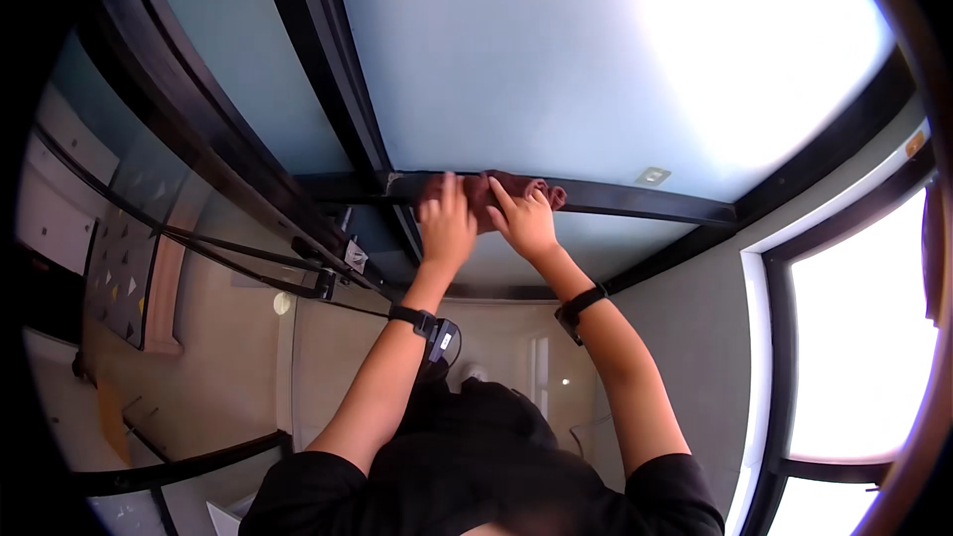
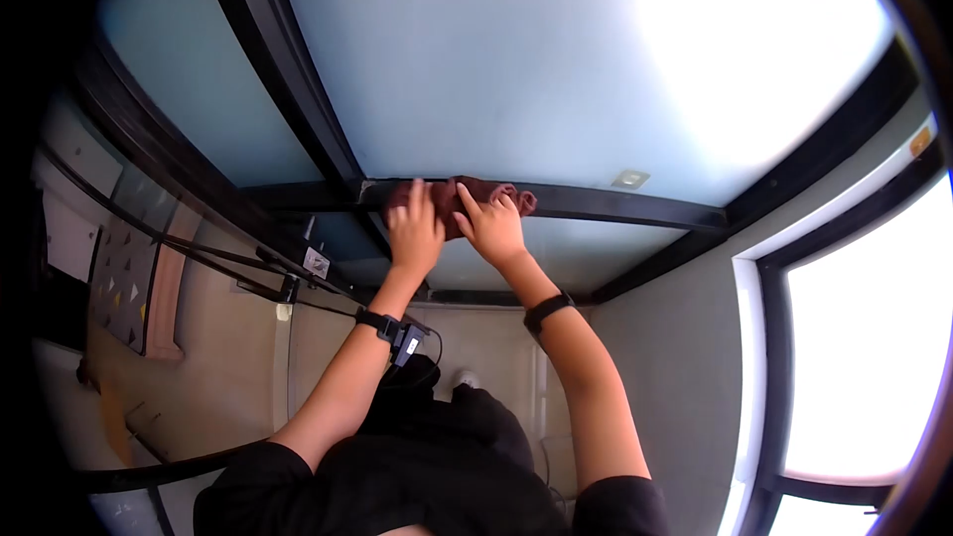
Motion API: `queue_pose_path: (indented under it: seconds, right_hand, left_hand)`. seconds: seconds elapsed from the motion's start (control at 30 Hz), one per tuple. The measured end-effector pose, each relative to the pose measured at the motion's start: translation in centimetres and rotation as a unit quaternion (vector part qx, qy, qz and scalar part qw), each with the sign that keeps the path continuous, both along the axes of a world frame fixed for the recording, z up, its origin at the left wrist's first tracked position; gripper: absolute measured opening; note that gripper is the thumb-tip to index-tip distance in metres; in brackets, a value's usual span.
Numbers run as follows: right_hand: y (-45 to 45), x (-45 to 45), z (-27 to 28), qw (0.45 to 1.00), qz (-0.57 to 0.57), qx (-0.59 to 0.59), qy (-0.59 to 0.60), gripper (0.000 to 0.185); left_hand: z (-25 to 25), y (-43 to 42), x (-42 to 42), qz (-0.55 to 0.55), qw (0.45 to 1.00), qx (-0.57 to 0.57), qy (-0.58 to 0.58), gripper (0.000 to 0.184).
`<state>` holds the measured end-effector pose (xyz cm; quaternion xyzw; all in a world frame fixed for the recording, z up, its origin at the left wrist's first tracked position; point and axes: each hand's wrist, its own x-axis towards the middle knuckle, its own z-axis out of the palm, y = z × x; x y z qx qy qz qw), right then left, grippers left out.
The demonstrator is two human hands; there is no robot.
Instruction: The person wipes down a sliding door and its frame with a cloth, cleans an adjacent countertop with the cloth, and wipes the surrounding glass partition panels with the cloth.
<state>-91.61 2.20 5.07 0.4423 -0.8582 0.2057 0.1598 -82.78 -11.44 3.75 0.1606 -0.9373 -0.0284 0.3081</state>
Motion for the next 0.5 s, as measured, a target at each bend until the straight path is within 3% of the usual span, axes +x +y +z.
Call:
queue_pose_path:
  seconds: [0.07,0.13,0.2,0.27,0.5]
  right_hand:
    - [-2.2,0.3,1.3,0.996,0.056,-0.046,-0.054,0.041]
    - [-4.7,0.3,0.6,0.992,0.088,-0.090,0.002,0.038]
    - [-6.3,1.0,0.5,0.995,0.074,-0.047,-0.051,0.042]
    - [-5.9,1.5,0.0,0.992,0.072,-0.092,-0.057,0.045]
    - [1.3,-0.6,-1.0,0.982,0.037,-0.165,-0.079,0.051]
  left_hand:
    - [1.1,-1.4,0.6,0.065,0.997,0.049,0.014,0.043]
    - [1.0,-2.3,0.2,0.059,0.996,0.048,0.037,0.042]
    - [0.0,-2.5,0.0,0.051,0.994,0.085,0.051,0.041]
    - [0.1,-2.4,0.2,0.045,0.994,0.087,0.054,0.042]
    - [0.6,2.6,-1.7,-0.119,0.989,0.089,0.025,0.047]
